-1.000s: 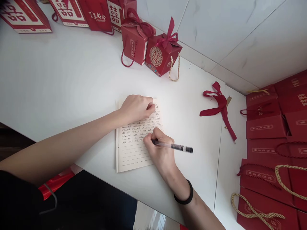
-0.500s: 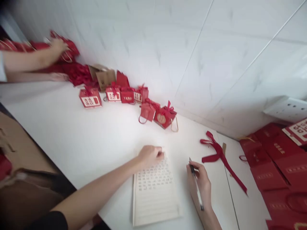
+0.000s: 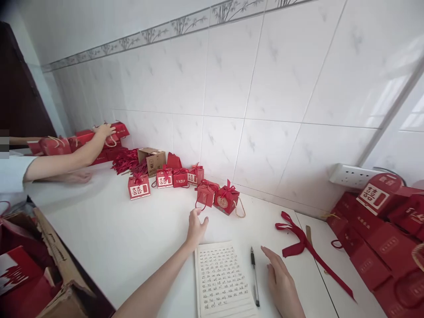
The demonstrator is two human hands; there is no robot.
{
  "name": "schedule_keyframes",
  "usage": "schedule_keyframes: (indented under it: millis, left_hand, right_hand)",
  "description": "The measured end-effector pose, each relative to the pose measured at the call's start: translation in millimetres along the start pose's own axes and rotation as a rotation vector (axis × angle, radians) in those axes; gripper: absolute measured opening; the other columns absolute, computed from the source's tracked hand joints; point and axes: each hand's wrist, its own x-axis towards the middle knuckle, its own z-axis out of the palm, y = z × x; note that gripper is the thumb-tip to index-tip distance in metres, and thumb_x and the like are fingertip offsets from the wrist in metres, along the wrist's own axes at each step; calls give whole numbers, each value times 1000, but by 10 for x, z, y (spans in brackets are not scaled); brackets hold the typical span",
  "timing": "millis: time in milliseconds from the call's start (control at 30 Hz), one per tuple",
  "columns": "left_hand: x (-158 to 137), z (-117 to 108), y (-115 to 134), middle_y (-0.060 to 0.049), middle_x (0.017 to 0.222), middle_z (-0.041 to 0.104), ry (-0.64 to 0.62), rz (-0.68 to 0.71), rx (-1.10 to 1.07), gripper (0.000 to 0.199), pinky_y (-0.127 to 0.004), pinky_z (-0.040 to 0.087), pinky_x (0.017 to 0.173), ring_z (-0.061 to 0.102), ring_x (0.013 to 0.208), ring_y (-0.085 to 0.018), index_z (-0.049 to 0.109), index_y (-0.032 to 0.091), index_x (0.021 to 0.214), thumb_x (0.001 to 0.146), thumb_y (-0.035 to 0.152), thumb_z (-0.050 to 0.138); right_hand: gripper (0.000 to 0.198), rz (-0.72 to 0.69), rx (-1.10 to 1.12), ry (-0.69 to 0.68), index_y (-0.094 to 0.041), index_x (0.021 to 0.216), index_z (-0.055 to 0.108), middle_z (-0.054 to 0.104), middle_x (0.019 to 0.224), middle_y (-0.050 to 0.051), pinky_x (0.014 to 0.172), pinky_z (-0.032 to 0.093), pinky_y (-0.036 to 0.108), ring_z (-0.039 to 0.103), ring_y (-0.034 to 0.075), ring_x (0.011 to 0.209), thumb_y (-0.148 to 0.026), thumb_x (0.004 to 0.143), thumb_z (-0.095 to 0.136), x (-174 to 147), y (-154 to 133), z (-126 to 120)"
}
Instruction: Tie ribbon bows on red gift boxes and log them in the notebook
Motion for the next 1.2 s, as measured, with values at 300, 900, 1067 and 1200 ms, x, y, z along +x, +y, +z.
schedule_keyframes:
  millis: [300,900,1067,1200]
  left_hand:
    - [534,240,457,-13,136,40,-122,323,259,54,-46,25,106,31,131,-28,42,20,122,71,22,60]
    - [641,254,958,-14,138,40,-409,446,520,83,-52,6,110,21,136,-30,34,20,131,59,39,71]
    - [148,-131,1015,-13,141,35,-581,461,202,95,-48,21,109,28,132,-32,28,22,138,58,42,74]
    - [-168,-318,811,-11,145,30,-833,308,-3,106,-46,31,106,28,133,-32,19,28,144,56,42,77]
  right_hand:
    - [34,151,131,29,-22,96,61,60,111,10,72,57,37,61,25,98,-38,84,35,86,-101,-4]
    - [26,143,283,38,-19,92,57,59,101,12,65,53,36,60,21,76,-33,85,37,133,-286,-65]
    - [32,209,341,43,-18,88,58,59,96,12,73,50,39,59,24,83,-45,84,41,169,-350,-130]
    - [41,295,355,54,-17,88,59,60,95,11,74,50,37,58,25,87,-54,86,39,173,-336,-178]
